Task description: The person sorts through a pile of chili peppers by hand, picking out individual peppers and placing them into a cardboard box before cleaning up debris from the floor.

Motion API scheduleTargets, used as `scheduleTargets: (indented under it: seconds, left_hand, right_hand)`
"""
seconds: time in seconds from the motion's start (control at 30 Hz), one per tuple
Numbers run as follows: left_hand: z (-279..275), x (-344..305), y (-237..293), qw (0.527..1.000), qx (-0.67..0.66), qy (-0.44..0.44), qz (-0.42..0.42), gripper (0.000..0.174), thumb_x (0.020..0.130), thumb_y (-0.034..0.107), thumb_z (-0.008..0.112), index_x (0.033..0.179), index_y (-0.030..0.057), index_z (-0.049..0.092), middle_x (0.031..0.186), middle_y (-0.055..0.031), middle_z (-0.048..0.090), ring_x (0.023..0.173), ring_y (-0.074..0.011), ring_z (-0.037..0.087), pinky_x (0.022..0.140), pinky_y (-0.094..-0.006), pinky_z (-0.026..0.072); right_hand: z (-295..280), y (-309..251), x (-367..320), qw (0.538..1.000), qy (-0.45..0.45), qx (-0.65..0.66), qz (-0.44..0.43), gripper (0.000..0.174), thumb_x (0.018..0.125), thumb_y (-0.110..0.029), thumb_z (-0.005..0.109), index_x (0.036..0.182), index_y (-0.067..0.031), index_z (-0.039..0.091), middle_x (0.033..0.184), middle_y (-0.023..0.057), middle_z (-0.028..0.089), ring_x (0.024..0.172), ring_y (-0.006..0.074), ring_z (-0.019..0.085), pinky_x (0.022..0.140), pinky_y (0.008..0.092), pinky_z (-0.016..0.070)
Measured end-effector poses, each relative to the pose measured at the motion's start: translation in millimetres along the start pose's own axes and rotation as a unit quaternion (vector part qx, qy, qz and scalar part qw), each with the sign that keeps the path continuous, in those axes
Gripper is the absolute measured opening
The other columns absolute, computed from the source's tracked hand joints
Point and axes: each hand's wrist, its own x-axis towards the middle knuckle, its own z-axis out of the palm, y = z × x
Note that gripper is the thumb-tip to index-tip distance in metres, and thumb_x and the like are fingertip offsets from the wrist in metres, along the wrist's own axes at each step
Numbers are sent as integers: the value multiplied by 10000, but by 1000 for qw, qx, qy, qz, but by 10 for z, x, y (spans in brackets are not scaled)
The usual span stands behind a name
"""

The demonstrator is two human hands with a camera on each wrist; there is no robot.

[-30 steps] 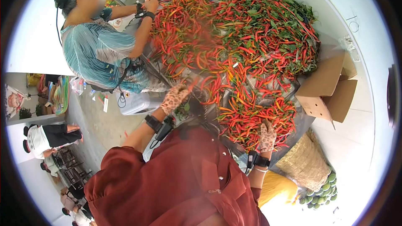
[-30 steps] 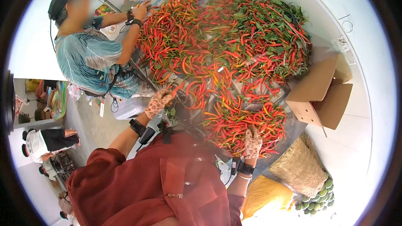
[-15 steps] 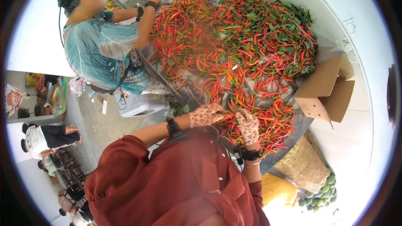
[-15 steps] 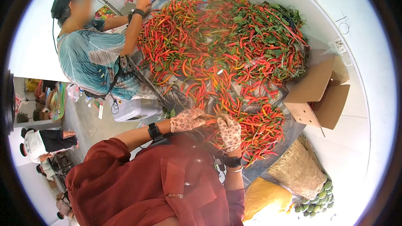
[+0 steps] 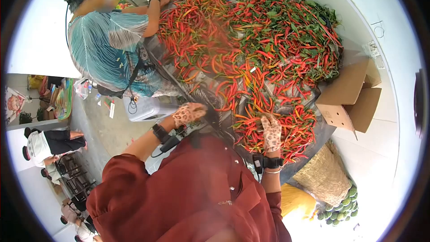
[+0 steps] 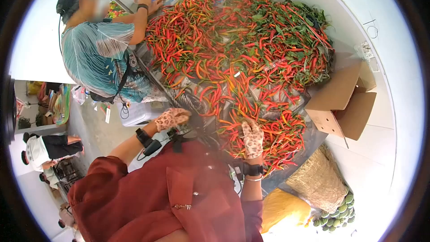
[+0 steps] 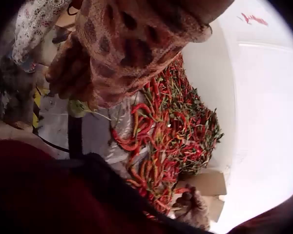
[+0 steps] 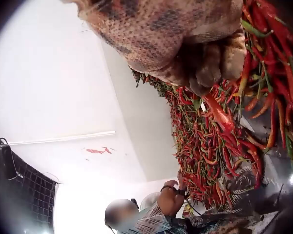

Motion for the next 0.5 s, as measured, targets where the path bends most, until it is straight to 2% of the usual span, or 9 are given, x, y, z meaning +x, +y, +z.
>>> scheduleTargets:
  seconds: [0.07, 0.1, 0.2, 0.23, 0.27, 0.3, 0.37, 0.43, 0.5]
  left_hand:
    - [86, 199, 192, 954, -297, -12, 33, 347, 926, 241, 513, 1199, 30, 550, 1099, -134, 620, 1000, -193, 595, 848, -303, 493]
    - [194, 363, 354, 886, -459, -45, 50, 369, 920, 228, 536, 1226, 21, 531, 1092, -135, 619, 995, -171, 592, 859, -286, 491]
    - [264, 590, 878, 868, -484, -95, 64, 428, 900, 229, 578, 1260, 11, 499, 1048, -126, 623, 911, -151, 603, 779, -260, 500]
    - [281, 641, 1066, 937, -320, -125, 61, 440, 906, 255, 569, 1273, 23, 501, 1096, -121, 616, 950, -161, 597, 814, -267, 490]
    - [270, 657, 1200, 976, -146, -152, 56, 452, 912, 282, 559, 1287, 34, 504, 1144, -116, 609, 989, -171, 590, 848, -274, 480]
    - [227, 648, 1292, 976, -148, -150, 57, 452, 912, 282, 559, 1287, 34, 504, 1144, -116, 609, 989, -171, 590, 848, -274, 480]
    - [161, 651, 1403, 959, -187, -214, 1, 488, 895, 330, 579, 1297, 65, 504, 1065, -104, 624, 939, -178, 601, 827, -286, 475]
    - [241, 702, 1272, 956, -225, -186, 4, 456, 907, 328, 558, 1277, 63, 520, 996, -91, 622, 881, -180, 606, 827, -303, 471]
    - [306, 786, 1120, 980, -185, -34, 63, 401, 907, 227, 543, 1270, 60, 512, 900, -51, 620, 766, -141, 573, 655, -313, 469]
  right_hand:
    - [90, -26, 36, 999, -39, 22, -6, 214, 917, -169, 560, 1039, -10, 633, 872, 40, 636, 714, 101, 574, 630, 243, 469]
    - [139, -150, 21, 996, -81, 40, 6, 206, 916, -165, 560, 1031, -11, 634, 859, 37, 635, 708, 97, 571, 626, 239, 466]
    - [238, -115, 63, 991, -133, 16, -26, 194, 913, -147, 558, 1021, -5, 635, 838, 34, 635, 689, 100, 572, 627, 240, 467]
    - [251, -14, 99, 985, -166, -17, -37, 199, 913, -144, 557, 1027, 1, 631, 839, 34, 636, 689, 102, 576, 633, 241, 469]
    - [224, 301, 167, 930, -139, -215, -265, 205, 915, -133, 547, 1043, 8, 626, 837, 43, 643, 695, 109, 589, 638, 244, 475]
    - [236, 263, 160, 929, -140, -217, -265, 205, 915, -133, 547, 1043, 8, 626, 837, 43, 643, 695, 109, 589, 638, 244, 475]
    - [265, 190, 132, 978, -153, -71, -123, 215, 919, -124, 538, 1071, 6, 616, 844, 50, 648, 698, 112, 594, 643, 240, 482]
    - [217, 202, 124, 981, -133, -67, -127, 231, 926, -124, 528, 1108, -3, 604, 848, 54, 647, 691, 106, 591, 632, 237, 492]
    - [138, 172, 85, 996, -83, -11, 41, 264, 902, -175, 539, 1084, 3, 608, 1007, 144, 641, 878, 241, 615, 797, 330, 471]
